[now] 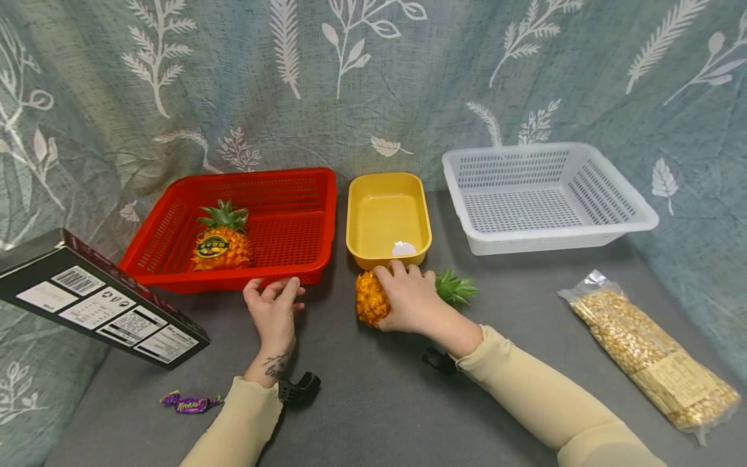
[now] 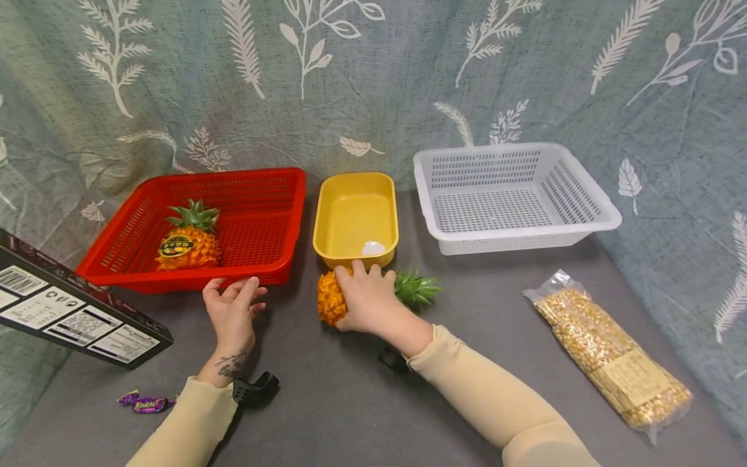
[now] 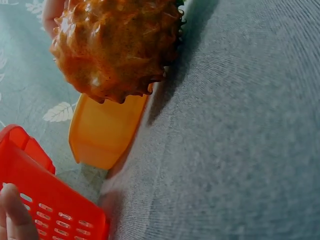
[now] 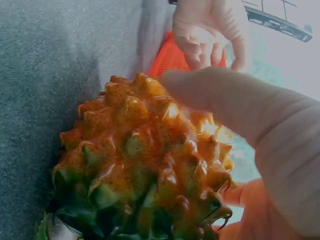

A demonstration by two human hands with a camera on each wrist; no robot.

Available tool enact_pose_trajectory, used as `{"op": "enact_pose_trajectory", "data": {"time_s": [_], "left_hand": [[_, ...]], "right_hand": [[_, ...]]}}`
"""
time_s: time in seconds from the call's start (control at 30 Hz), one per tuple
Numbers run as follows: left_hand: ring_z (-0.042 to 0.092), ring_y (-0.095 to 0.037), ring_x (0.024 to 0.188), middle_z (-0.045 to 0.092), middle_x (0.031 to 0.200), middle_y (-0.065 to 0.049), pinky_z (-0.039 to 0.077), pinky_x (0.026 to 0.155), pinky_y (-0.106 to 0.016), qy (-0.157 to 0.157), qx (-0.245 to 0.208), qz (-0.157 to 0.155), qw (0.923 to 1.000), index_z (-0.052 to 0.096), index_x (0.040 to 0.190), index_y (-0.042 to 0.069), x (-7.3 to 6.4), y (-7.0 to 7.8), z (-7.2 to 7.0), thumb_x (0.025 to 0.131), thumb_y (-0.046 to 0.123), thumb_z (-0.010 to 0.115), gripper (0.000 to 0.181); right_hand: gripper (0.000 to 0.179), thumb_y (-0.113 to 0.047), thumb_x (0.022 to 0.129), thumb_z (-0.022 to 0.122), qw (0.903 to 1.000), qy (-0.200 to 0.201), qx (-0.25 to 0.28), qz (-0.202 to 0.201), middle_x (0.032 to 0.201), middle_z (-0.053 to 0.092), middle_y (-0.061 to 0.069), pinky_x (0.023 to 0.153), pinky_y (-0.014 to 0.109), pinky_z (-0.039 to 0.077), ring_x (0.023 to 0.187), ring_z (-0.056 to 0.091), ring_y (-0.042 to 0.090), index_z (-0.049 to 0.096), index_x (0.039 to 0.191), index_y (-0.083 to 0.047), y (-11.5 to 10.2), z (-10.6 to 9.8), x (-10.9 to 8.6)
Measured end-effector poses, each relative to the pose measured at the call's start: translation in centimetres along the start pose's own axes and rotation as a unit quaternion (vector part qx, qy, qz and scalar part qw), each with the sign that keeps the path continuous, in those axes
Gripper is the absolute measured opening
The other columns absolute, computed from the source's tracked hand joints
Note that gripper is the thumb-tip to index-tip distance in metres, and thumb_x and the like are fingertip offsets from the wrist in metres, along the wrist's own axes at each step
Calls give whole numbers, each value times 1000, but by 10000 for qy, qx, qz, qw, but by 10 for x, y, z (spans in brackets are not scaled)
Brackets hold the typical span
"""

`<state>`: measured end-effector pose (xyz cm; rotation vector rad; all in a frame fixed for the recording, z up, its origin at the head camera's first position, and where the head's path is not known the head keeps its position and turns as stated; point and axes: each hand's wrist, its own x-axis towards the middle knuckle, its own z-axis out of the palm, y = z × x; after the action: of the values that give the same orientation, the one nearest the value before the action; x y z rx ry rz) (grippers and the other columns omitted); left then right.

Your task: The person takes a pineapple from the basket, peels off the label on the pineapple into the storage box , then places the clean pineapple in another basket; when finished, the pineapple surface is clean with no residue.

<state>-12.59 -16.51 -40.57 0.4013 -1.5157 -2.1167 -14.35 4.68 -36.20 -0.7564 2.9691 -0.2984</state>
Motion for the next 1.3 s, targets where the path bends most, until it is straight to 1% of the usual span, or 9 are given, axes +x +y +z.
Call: {"op": "enact_pose_trajectory", "data": {"time_s": [0.1, 0.23, 0.43, 0.57, 0.73, 0.87, 1.07, 1.2, 1.3], "left_hand": [[59, -6, 52, 61, 64, 6, 45, 41, -17, 251, -189, 29, 9995, 28, 101, 15, 2, 1, 0, 83, 0, 64, 43], [59, -6, 48, 61, 60, 6, 43, 39, -16, 534, -357, -3, 9979, 29, 100, 14, 6, 3, 1, 82, 1, 66, 43], [58, -6, 47, 59, 58, 6, 41, 38, -15, 686, -423, -101, 9967, 29, 98, 14, 8, 4, 1, 81, 1, 67, 44], [58, -5, 47, 59, 57, 6, 41, 38, -15, 683, -341, -78, 9970, 28, 97, 14, 8, 4, 2, 81, 0, 66, 43], [58, -5, 47, 59, 58, 7, 41, 38, -15, 690, -262, -73, 9972, 29, 97, 14, 8, 4, 1, 81, 0, 67, 44], [58, -5, 47, 59, 58, 7, 41, 39, -15, 700, -203, -83, 9973, 29, 98, 14, 8, 4, 1, 81, 1, 67, 44], [58, -5, 48, 59, 58, 7, 41, 39, -15, 682, -163, -57, 9975, 29, 98, 15, 9, 3, 2, 81, 2, 67, 43], [58, -5, 47, 59, 58, 6, 41, 39, -15, 653, -239, -42, 9976, 29, 98, 14, 8, 3, 3, 81, 2, 68, 44], [58, -6, 47, 59, 58, 6, 41, 39, -15, 645, -245, -26, 9976, 29, 98, 14, 8, 3, 3, 81, 2, 68, 44]], "right_hand": [[84, -52, 62, 78, 10000, 1, 19, 26, 121, 47, 12, 75, 51, 38, 101, 49, 37, 42, 130, -19, -4, -2, 1], [91, -55, 61, 78, 9999, -48, -93, 34, 124, 46, 13, 76, 53, 37, 100, 48, 39, 39, 136, -22, -9, -3, 4], [88, -55, 63, 76, 9982, -171, -566, -94, 123, 47, 13, 75, 51, 37, 95, 50, 35, 41, 137, -23, -13, 0, 7], [84, -52, 63, 75, 9964, -152, -733, -392, 122, 48, 12, 74, 49, 37, 95, 49, 33, 44, 135, -24, -10, 2, 5], [82, -46, 59, 77, 9922, -250, -539, -1100, 122, 45, 9, 75, 47, 35, 100, 47, 31, 44, 132, -25, 2, 1, -5], [81, -40, 57, 80, 9813, -460, -273, -1850, 123, 43, 6, 82, 47, 35, 107, 45, 29, 45, 129, -26, 18, -4, -15], [79, -33, 56, 82, 9531, -732, -297, -2922, 128, 43, 4, 95, 46, 34, 117, 42, 25, 46, 126, -26, 46, -15, -31], [75, -29, 57, 83, 9388, -855, -410, -3311, 133, 41, 3, 103, 46, 31, 124, 38, 25, 48, 123, -24, 64, -21, -42], [73, -22, 57, 84, 9352, -888, -476, -3395, 137, 40, 3, 102, 53, 29, 128, 35, 27, 49, 120, -25, 75, -26, -49]]}}
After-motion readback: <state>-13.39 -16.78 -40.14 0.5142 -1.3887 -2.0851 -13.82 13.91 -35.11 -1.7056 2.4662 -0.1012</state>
